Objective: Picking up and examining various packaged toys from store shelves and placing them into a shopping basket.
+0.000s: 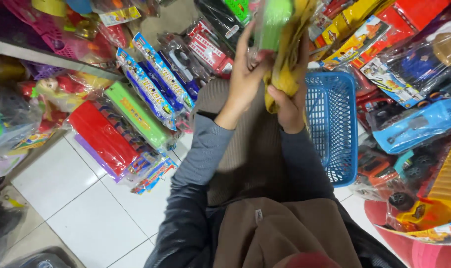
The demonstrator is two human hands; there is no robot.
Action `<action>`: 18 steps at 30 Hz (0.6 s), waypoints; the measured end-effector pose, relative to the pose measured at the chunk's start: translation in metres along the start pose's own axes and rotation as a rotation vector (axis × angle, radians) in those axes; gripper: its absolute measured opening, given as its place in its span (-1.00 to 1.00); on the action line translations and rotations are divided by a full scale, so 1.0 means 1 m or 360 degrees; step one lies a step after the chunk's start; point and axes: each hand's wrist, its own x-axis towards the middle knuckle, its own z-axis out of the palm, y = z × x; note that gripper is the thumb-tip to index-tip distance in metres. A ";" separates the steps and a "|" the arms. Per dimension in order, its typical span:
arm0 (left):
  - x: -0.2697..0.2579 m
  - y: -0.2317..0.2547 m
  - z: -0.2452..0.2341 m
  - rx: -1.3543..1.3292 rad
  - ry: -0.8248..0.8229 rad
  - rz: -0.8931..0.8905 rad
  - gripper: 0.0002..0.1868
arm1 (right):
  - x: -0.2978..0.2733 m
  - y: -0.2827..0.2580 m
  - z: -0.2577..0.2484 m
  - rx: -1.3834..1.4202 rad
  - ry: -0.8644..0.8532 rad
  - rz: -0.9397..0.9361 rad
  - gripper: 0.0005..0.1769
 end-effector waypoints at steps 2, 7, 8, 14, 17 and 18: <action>-0.008 -0.020 -0.002 0.0199 -0.0015 0.0151 -0.27 | 0.004 -0.008 0.005 0.0112 -0.0053 0.0021 0.13; -0.040 -0.033 -0.001 0.0354 -0.0166 0.0168 -0.36 | -0.001 -0.011 -0.013 -0.0630 -0.0017 -0.0271 -0.12; -0.048 -0.027 0.002 0.0349 -0.0171 0.0156 -0.36 | -0.005 -0.016 -0.013 -0.0637 -0.0009 -0.0263 -0.12; -0.080 -0.029 0.001 0.0359 -0.0140 0.0148 -0.34 | -0.040 -0.039 -0.004 -0.0814 -0.0137 -0.0163 -0.05; -0.101 -0.005 0.011 0.0629 -0.0123 0.0163 -0.37 | -0.045 -0.056 -0.002 -0.1254 -0.0320 -0.0286 -0.25; -0.109 0.011 0.019 0.0709 -0.0139 0.0064 -0.35 | -0.043 -0.062 -0.002 -0.1210 -0.0269 -0.0291 -0.35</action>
